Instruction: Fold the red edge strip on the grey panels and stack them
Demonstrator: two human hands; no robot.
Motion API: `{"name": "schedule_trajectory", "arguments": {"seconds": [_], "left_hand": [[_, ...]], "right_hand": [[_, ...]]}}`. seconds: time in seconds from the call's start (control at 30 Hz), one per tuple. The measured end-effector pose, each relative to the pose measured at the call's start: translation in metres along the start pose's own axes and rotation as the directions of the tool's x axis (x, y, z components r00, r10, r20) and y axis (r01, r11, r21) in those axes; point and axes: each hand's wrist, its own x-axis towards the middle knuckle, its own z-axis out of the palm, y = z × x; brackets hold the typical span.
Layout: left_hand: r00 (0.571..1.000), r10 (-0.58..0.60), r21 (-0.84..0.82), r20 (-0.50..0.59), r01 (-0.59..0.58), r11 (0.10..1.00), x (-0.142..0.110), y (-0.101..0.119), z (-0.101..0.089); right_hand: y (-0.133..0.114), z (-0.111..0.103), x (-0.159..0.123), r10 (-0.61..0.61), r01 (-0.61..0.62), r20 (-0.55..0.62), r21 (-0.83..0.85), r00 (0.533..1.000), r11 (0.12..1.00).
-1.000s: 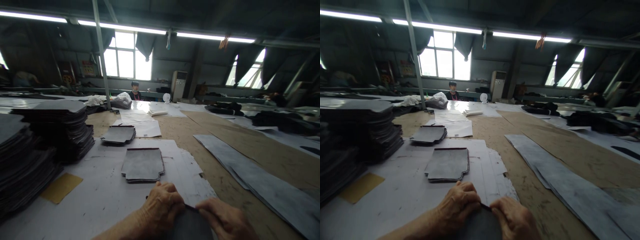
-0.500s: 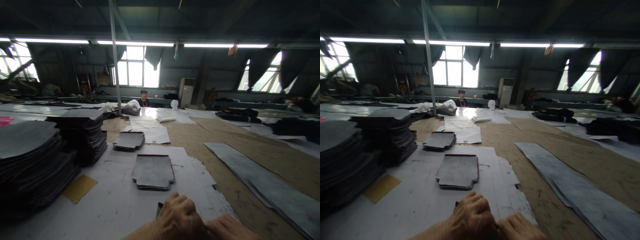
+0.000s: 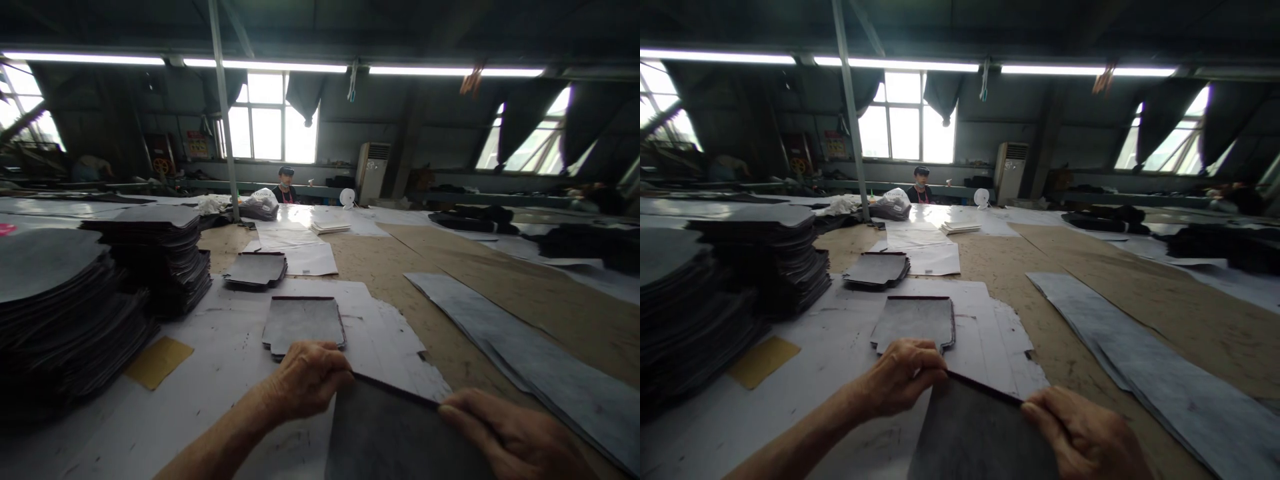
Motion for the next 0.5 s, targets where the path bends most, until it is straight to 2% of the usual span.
{"name": "schedule_trajectory", "arguments": {"seconds": [0.1,0.3,0.4,0.5], "left_hand": [[0.999,-0.028,-0.051,-0.033,0.026,0.998,-0.001,0.004,-0.001],[0.99,-0.135,-0.185,-0.049,0.124,0.975,0.001,0.011,-0.011],[0.967,-0.256,-0.294,-0.017,0.24,0.925,0.0,0.006,-0.023],[0.922,-0.385,-0.379,0.032,0.368,0.849,-0.006,-0.002,-0.042]], "right_hand": [[-0.004,0.001,0.004,0.135,-0.143,0.118,0.067,0.984,0.987],[-0.014,0.001,0.016,0.197,-0.225,0.18,0.156,0.964,0.962],[-0.021,-0.002,0.029,0.264,-0.309,0.182,0.297,0.947,0.904],[-0.032,-0.006,0.048,0.284,-0.363,0.233,0.464,0.93,0.808]]}}
